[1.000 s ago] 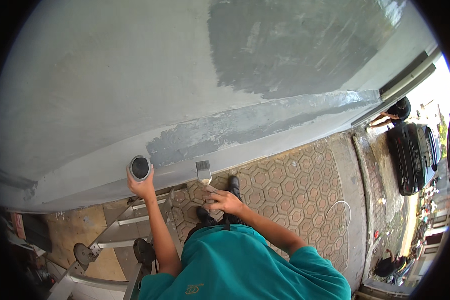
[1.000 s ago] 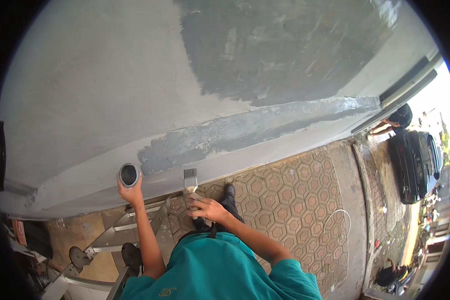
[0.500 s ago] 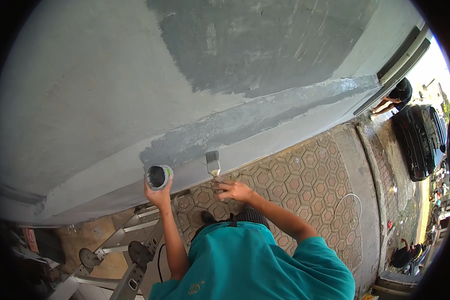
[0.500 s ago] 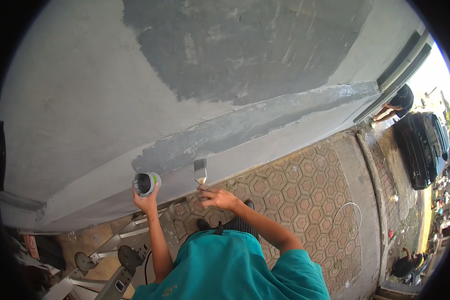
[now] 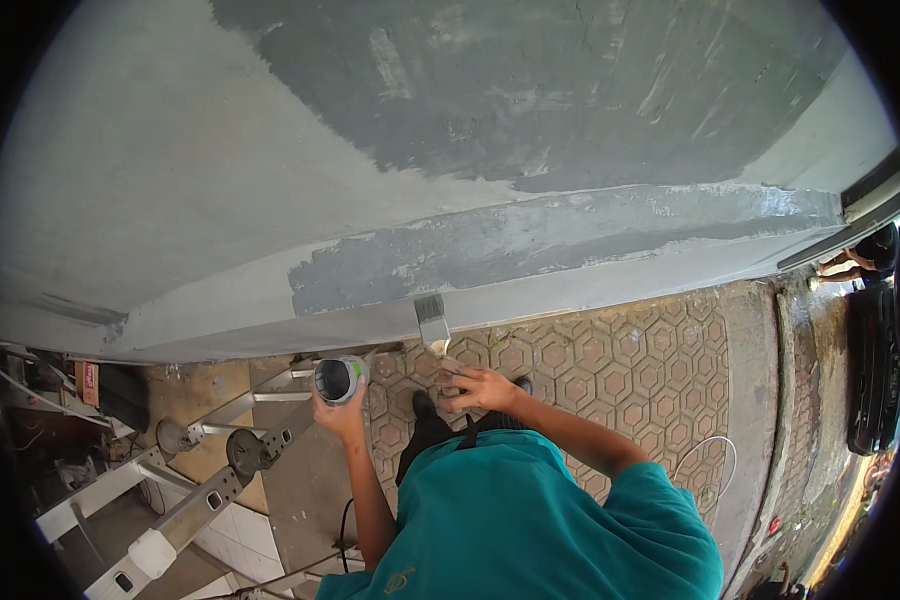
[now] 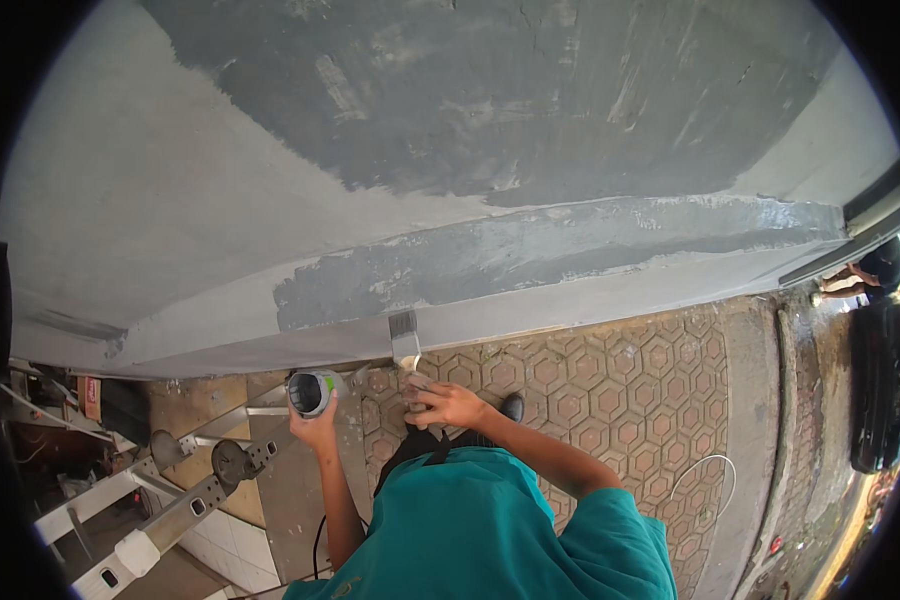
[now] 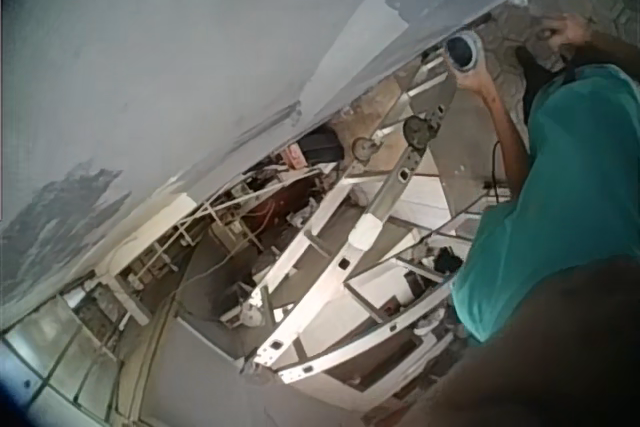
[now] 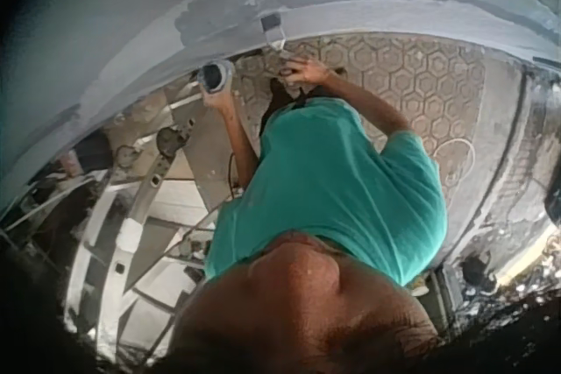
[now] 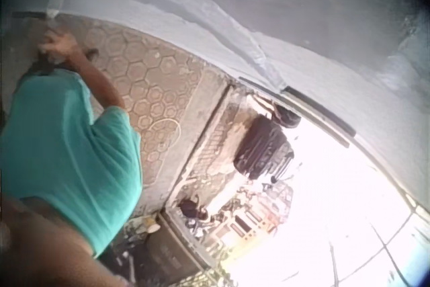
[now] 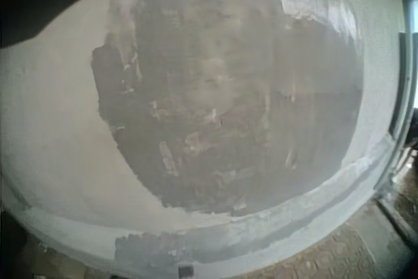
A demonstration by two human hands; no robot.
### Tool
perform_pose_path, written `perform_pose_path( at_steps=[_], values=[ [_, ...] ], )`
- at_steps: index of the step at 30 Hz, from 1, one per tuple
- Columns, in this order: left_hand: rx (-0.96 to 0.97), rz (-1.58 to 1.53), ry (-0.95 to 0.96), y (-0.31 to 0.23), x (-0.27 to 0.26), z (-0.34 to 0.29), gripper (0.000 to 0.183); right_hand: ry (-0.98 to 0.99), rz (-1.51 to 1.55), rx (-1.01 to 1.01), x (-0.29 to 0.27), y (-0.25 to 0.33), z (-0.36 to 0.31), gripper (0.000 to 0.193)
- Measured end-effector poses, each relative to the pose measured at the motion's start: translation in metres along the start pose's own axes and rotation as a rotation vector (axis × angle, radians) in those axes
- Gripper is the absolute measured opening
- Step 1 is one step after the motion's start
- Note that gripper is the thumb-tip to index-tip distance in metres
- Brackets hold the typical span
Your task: The person paints a concrete wall with grey paint using a paint brush.
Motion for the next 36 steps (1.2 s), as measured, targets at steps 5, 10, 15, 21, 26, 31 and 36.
perform_pose_path(
  at_steps=[5,10,15,21,26,31,36],
  values=[
    [-0.098,-0.019,-0.031,-0.019,0.009,-0.04,0.069,0.092,-0.094,0.059,0.021,-0.033,-0.03,0.034],
    [-0.125,0.012,0.001,-0.026,0.013,-0.051,0.068,0.059,-0.099,-0.05,0.009,-0.021,-0.031,0.035],
    [-0.133,-0.073,0.004,-0.041,0.028,-0.04,0.066,0.05,-0.018,-0.012,0.013,-0.03,-0.003,0.04],
    [-0.064,-0.09,0.088,-0.028,0.043,-0.024,0.064,0.038,-0.127,0.014,0.022,-0.032,0.024,0.04],
    [-0.089,-0.214,0.174,-0.013,0.056,0.005,0.066,-0.096,-0.203,-0.012,0.01,-0.045,0.077,0.036],
    [0.003,-0.217,0.22,0.007,0.047,0.044,0.069,0.085,-0.163,0.093,0.061,-0.03,0.078,0.033],
    [-0.01,-0.282,0.26,0.037,0.045,0.073,0.069,-0.01,-0.131,0.18,0.041,-0.001,0.1,0.034]
  ],
)
Point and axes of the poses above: each hand's wrist, its own z-axis towards the middle knuckle, its own x-axis out of the palm, y = z × x, the point moved 5 cm from there along z, towards the middle knuckle, and after that the axes turned 15 degrees about -z, right-handed, at the moved point
